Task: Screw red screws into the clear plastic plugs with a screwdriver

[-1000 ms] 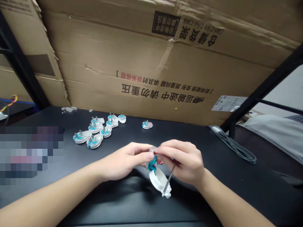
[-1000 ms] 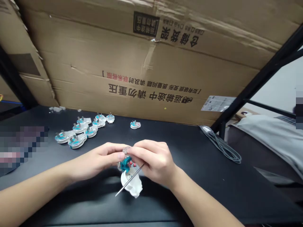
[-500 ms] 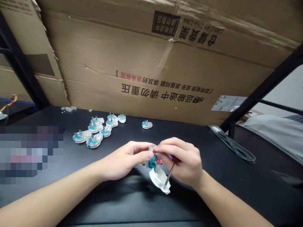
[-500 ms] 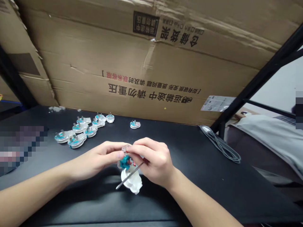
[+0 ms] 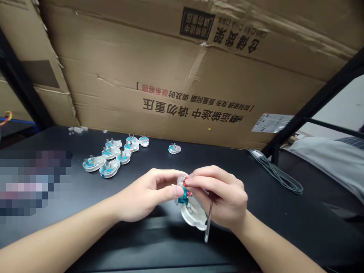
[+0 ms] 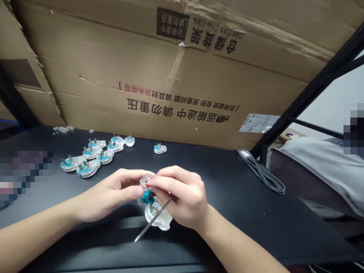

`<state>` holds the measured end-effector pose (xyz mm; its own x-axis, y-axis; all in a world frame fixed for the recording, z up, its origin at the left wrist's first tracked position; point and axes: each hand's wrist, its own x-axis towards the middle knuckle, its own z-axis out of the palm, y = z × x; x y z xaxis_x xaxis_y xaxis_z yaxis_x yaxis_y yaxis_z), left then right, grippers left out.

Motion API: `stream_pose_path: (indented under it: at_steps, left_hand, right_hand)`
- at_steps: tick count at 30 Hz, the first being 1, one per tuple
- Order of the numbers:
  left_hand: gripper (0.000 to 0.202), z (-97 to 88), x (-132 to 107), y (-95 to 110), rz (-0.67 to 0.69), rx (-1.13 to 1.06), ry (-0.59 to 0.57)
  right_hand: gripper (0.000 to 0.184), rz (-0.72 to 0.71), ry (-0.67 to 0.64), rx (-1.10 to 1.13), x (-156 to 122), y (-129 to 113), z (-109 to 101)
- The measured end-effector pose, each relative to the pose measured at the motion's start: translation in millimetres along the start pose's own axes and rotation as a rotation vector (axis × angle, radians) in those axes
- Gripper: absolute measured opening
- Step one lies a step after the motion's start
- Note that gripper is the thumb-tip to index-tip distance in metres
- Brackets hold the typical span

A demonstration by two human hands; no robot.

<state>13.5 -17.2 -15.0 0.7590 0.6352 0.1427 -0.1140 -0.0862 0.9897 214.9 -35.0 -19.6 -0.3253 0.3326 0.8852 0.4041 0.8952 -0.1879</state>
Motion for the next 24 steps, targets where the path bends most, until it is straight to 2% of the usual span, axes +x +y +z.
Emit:
stream_pose_path:
  at_steps: [9,15,20,24]
  left_hand:
    - [0.020,2.2,-0.3,-1.7,0.013,0.170,0.158]
    - [0.018,4.1,-0.5,-0.6,0.006,0.103,0.106]
    - [0.019,4.9,-0.2,-0.9,-0.012,0.071,0.081]
    - [0.019,5.0,0.6,-1.5,-0.015,0.072,0.067]
  right_hand:
    - [0.011,-0.043,-0.035,-0.110,-1.2,6.6,-1.3]
    - [0.012,0.005,-0.030,0.009,-1.2,6.6,-2.8]
    - [0.003,-0.018,-0.077,-0.012,-0.7,8.1,-1.9]
    - [0.003,-0.027,-0.074,-0.002,-2.2,10.5,-0.2]
